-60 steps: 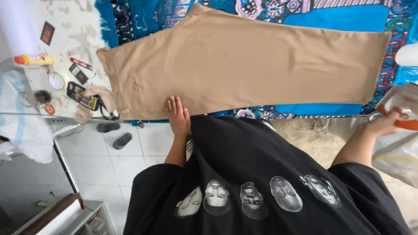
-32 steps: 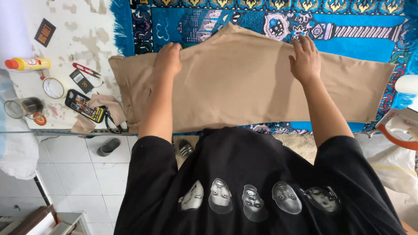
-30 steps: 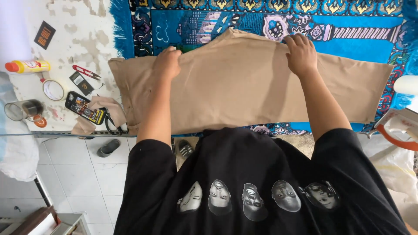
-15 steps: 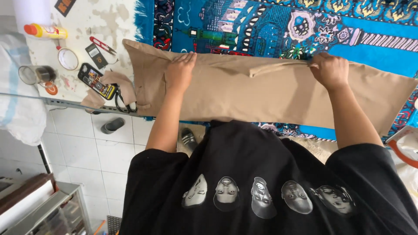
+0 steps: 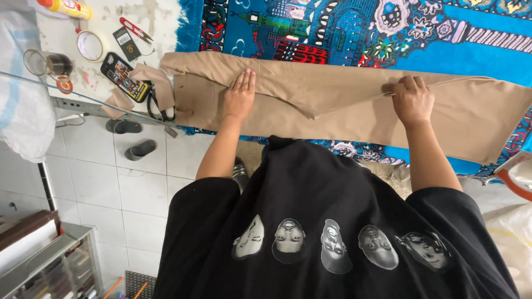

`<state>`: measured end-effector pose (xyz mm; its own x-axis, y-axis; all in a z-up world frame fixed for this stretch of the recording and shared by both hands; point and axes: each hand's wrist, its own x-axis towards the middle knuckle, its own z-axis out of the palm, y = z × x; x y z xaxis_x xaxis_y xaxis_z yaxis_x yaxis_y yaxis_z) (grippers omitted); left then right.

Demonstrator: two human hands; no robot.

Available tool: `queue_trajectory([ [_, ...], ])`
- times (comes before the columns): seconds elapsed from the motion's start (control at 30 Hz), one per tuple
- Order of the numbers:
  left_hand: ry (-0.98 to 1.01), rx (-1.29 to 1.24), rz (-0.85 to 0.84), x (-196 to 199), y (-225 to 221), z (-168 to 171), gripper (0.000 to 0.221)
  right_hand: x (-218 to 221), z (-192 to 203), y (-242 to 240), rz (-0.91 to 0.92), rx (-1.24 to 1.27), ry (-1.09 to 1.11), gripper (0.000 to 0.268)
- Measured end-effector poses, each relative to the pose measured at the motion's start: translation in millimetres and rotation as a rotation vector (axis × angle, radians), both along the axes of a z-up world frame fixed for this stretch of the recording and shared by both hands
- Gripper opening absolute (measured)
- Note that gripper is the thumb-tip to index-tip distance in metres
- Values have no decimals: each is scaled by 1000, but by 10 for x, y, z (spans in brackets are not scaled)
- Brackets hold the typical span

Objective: Ironing and folding a pair of tan pants on a low work surface.

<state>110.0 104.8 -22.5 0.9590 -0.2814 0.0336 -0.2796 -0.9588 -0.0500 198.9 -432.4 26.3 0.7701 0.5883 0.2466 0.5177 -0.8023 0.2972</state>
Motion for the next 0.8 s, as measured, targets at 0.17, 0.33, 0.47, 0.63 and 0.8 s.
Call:
queue_trajectory([
  [0.17,109,-45,91,-29,-167,335,52,-20,-104,8,7,21,-38,11],
  [0.33,260,-99,132,-66,-148,413,56,-136,-166,30,13,9,-42,16],
  [0.47,288,-138,171,-125,-123,388,58,-251,43,96,-48,6,42,14],
  [0.63,191,-280,202,-65,-440,805,65,-572,210,97,-169,64,281,35],
  [0.8,166,-496,-136,100,-1276,843,90,-577,-154,57,-173,153,213,46],
])
